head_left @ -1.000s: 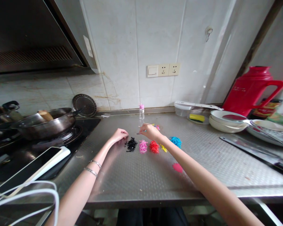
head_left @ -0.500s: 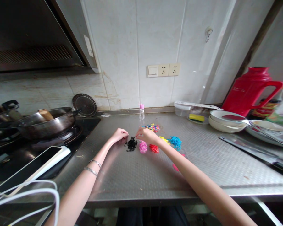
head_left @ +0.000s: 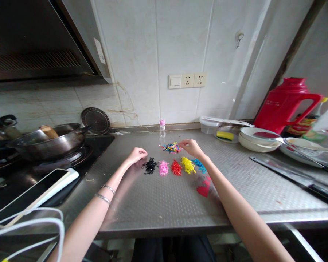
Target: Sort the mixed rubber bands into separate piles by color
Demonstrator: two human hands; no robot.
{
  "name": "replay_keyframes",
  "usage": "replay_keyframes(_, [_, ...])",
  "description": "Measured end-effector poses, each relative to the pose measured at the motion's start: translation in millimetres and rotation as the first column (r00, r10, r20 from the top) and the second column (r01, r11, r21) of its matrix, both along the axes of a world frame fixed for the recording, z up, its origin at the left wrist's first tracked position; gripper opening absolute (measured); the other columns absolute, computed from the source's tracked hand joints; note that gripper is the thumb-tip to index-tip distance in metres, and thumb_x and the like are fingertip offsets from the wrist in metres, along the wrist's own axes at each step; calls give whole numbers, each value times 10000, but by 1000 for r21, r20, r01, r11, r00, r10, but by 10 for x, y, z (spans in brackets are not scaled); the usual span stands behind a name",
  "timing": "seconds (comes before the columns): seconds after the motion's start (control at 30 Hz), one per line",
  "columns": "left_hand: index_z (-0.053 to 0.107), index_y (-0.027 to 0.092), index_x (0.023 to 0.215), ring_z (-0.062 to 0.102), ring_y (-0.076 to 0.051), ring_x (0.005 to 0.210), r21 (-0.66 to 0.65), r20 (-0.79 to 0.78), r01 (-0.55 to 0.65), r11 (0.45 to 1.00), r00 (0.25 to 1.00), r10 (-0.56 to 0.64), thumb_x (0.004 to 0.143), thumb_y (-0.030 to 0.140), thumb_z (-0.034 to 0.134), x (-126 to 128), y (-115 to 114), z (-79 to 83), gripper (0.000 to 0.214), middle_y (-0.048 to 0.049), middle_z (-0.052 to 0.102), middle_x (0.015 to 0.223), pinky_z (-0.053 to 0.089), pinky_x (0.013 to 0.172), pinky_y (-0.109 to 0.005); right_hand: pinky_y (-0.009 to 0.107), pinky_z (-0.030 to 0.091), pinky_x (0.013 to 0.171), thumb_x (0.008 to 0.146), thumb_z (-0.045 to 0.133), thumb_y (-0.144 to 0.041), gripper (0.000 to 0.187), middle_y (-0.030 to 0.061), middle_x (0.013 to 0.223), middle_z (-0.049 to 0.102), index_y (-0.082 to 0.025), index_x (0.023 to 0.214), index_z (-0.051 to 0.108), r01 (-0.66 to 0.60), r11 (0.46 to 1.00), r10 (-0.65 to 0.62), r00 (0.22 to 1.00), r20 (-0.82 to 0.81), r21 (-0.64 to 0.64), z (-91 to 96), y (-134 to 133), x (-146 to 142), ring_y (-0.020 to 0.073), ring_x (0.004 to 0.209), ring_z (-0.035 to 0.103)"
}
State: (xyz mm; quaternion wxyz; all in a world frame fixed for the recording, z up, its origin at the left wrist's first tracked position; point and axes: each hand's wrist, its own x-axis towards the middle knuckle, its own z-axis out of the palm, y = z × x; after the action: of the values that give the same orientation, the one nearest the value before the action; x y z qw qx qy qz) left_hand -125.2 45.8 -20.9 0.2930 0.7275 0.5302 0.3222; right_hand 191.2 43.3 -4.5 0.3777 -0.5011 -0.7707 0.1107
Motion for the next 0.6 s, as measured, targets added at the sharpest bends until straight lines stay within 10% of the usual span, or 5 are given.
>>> replay_keyframes(0.27, [687,145,717,536,-133,676,164,-223,225,960,957,-186,646,299,603,424,-320,256,189,-51,630,752,400,653,-233,245,451,685,749,526,-326,227,45,781,688,-186,799,697,82,996,-82,997,-2,40,26,4,149,157,711,608])
replay_keyframes(0.6, [693,163,656,534,-149,669,158,-374,209,965,917,-138,621,272,601,509,-399,146,147,-46,604,690,380,651,-235,248,452,660,737,517,-319,231,49,756,687,-182,801,692,180,983,-180,983,-22,23,12,32,318,163,700,613])
